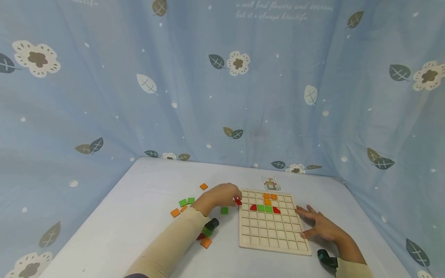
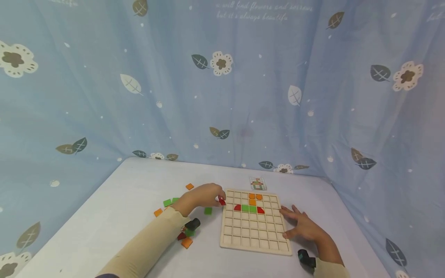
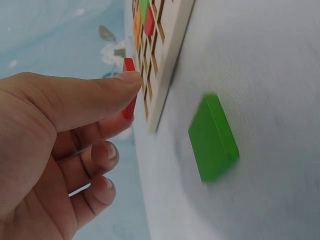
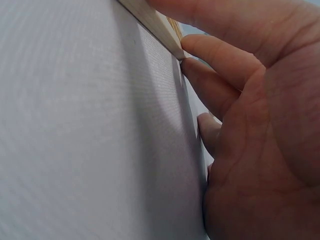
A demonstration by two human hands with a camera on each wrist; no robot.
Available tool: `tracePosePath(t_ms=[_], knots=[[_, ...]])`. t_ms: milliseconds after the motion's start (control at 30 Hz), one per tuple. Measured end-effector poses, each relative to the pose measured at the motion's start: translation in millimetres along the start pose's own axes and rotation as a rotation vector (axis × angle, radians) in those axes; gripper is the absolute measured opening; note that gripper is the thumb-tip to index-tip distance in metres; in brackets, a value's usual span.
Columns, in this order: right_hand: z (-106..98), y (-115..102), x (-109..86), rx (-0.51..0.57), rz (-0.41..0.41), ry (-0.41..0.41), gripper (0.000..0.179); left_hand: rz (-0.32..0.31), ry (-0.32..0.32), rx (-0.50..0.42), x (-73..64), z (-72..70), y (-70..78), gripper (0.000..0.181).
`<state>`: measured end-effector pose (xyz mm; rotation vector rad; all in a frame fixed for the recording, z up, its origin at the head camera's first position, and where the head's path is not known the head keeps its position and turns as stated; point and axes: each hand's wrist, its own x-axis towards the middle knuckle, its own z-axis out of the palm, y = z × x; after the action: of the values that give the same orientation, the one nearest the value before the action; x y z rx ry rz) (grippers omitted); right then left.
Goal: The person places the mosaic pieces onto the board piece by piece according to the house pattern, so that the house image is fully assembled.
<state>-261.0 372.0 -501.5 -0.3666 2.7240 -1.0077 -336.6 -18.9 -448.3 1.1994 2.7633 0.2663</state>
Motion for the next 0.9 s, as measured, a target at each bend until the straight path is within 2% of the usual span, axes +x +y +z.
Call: tracePosePath(t_ms=[200,500,900], knots=[[0.6,-2.2,-0.2,-0.006,0.018,-0.004,0.096,0.012,-0.007,-0.032,9.0,-1.1,14.4,0.017],[-0.9,-2.2,-0.9,0.023,-0.007,-0.012,0.094,0.051,-0.026,-0.049,23.5,1.2,32.8,0.016],[-0.7,-2.8,-0.9,0.034,0.027,-0.021,0.095,0.110,0.006,-0.029,33.5,2.7,52.6,0.017]])
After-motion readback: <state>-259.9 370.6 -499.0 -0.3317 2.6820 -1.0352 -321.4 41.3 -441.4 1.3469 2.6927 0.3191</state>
